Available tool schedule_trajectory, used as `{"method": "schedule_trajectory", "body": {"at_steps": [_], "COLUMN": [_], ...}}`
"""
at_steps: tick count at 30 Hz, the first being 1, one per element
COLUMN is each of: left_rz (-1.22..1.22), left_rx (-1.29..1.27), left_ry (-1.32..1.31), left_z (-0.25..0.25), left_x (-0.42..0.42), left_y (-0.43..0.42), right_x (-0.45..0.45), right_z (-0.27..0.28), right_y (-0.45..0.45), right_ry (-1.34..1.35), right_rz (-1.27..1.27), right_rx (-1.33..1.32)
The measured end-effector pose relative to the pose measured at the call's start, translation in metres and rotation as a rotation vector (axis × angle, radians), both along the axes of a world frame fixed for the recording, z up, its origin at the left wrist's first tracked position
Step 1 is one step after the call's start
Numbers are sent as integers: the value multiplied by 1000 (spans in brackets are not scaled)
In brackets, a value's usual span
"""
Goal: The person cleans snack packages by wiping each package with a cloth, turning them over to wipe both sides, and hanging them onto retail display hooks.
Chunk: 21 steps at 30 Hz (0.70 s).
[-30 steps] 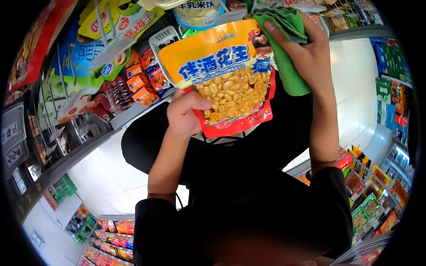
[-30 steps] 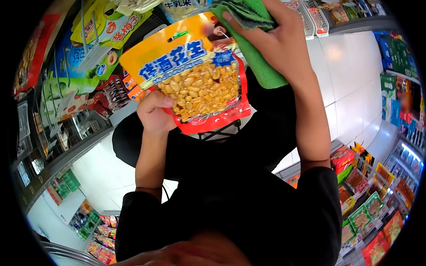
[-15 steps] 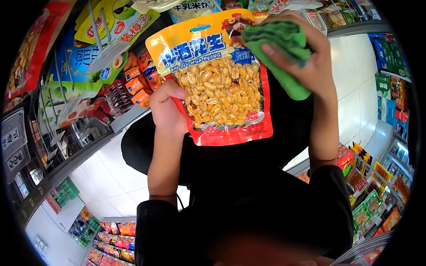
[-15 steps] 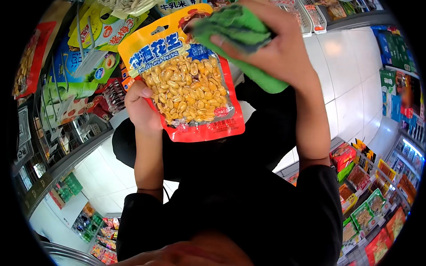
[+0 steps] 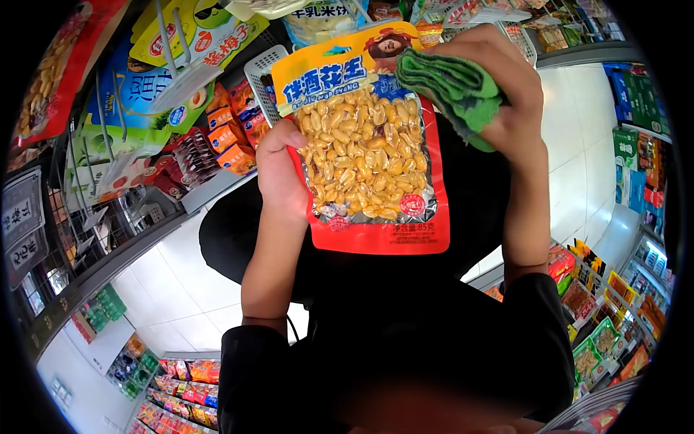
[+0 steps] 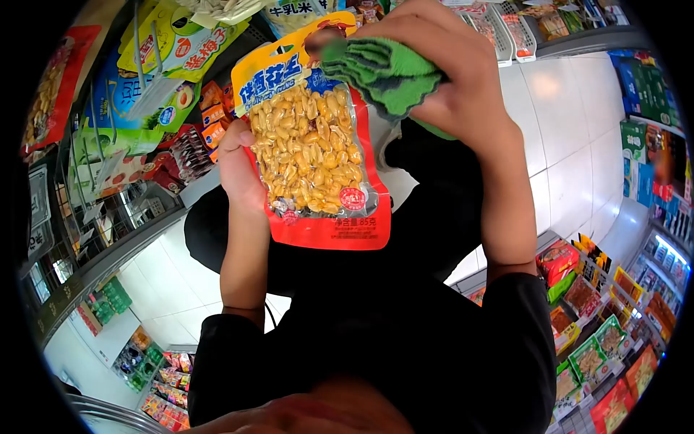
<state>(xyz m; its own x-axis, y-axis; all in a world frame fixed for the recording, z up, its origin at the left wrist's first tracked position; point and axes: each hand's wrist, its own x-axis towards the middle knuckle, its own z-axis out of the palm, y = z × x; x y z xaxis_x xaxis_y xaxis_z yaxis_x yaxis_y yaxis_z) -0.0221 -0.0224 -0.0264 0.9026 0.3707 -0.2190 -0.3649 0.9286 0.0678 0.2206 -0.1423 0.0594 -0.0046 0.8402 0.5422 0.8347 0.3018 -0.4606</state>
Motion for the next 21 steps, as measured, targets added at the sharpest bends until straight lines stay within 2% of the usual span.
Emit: {"method": "schedule_trajectory", "body": {"at_steps": [2,5,6,9,12,14,15,18,21], "left_rz": [11,2,4,5,-28,-11,-1,5,-50], "left_rx": [14,10,29,61,24,126,176,416,654], "left_ry": [49,33,66,98,-2,26,42,306,400], "left_z": [-3,7,6,-1,-3,7,11,13,17], "left_x": [-1,0,0,1,2,3,3,-5,-7], "left_y": [1,0,-1,-2,-4,-9,-11,-13,-15], "right_x": [-5,0,3,15,18,13,8,0,2], "right_z": [-2,-1,1,1,-12,-11,-8,-4,-6], "right_y": [0,-1,-3,-7,-5,-4,-3,1,2], "right_ry": [-74,5,47,-101,-37,-18,-26,-53,-24], "right_rz": [-22,23,5,-92,-258,-325,-264,-122,-229], "right_rx": [59,22,-61,-96,62,98,30,-110,-58]}}
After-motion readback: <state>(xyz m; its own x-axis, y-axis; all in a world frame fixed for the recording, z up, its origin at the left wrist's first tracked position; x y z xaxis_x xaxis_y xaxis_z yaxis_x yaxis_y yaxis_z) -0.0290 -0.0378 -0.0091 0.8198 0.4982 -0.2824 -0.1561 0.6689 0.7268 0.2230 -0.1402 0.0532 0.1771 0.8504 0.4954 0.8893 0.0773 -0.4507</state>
